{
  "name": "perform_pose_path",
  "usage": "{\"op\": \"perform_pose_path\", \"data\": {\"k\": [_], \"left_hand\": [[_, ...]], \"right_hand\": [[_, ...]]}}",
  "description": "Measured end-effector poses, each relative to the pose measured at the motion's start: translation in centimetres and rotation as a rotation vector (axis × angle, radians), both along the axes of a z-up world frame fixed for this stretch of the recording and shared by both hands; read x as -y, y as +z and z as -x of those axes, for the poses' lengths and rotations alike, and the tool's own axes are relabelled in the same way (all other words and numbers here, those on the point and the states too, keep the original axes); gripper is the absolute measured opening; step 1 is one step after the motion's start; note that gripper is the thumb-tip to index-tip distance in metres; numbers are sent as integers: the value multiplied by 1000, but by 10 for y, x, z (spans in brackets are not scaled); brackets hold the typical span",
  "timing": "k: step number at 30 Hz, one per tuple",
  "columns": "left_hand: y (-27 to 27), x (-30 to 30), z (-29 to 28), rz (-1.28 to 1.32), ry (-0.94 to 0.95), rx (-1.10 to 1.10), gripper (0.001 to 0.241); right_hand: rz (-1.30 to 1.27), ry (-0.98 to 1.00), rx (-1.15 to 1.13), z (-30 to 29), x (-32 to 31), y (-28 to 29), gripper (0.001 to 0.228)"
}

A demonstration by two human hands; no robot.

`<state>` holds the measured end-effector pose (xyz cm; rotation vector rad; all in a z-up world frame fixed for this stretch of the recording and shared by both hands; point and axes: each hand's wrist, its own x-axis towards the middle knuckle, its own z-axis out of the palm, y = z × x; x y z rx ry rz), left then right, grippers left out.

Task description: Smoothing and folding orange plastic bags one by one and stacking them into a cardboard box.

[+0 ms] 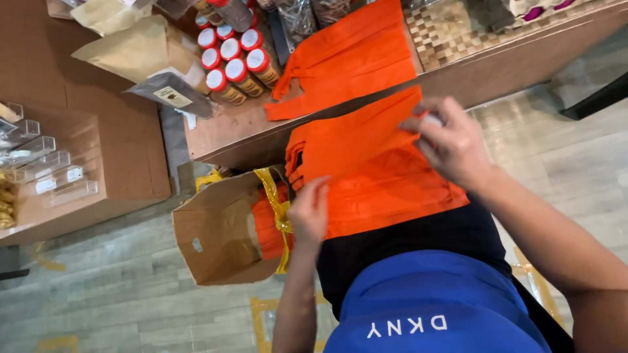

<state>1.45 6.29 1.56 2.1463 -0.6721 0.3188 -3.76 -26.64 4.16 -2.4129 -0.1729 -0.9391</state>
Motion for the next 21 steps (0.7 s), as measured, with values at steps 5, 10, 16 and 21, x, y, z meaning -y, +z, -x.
{"op": "perform_pose_path", "data": {"k": [5, 10, 16, 21], "left_hand": [[39, -35, -52, 82, 76, 50, 12], [74, -21, -131, 116, -24, 224, 15], [67, 8, -242, 47, 41, 367, 12], [-7, 29, -355, -115, 196, 370, 16]], "right_hand": [[-37, -15, 3, -43, 23, -9, 16], [-75, -53, 24, -89, 30, 27, 34], [-270, -121, -76, -174, 69, -9, 33], [-176, -278, -254, -251, 96, -56, 20]]}}
